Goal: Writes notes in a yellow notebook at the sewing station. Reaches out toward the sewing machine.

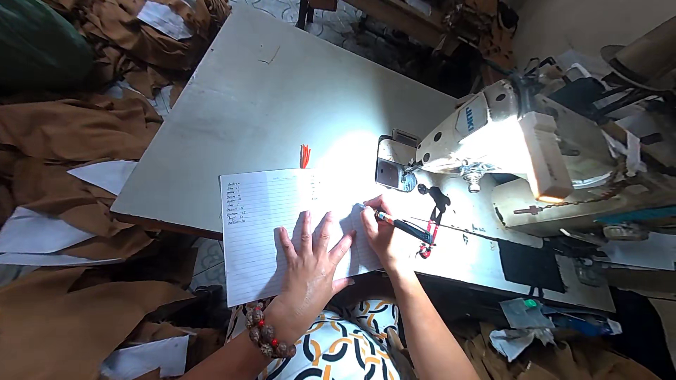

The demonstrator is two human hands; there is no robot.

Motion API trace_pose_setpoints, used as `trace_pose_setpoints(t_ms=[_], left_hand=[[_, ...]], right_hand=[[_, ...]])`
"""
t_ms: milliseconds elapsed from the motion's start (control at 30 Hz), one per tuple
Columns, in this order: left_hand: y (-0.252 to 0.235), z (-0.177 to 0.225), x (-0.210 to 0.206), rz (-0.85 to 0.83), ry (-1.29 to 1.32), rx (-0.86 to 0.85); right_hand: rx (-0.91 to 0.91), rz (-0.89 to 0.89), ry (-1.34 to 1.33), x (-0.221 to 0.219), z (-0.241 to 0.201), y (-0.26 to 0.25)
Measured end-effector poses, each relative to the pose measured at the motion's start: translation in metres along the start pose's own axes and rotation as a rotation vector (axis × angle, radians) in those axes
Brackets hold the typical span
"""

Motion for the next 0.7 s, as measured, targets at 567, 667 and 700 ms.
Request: trace_pose_setpoints(t_ms=[567,667,700], left_hand=[[0.051,0.024,0.053,-0.149,0.989,-0.08],[0.094,-0.006,0.0,-0.471,1.065,0.451],[0.103,-0.021,-0.006,-0.388,1.009,0.623]], right_hand=[[-0.066,0.136,-0.235,0.089,0.014,0.023],[0.152,0.085,-0.138,0.087,0.015,0.048],[0.187,0.07,-0.126,0.083,0.014,0.054]])
Point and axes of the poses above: each hand's wrist, its own y-axis away from the middle knuckle, its own x-axis out of the back of the hand, z = x × y, the point moved 5 cm from there along -y, towards the middle knuckle, and after that the axes turned 12 degrees about z, right-handed, at the moved point
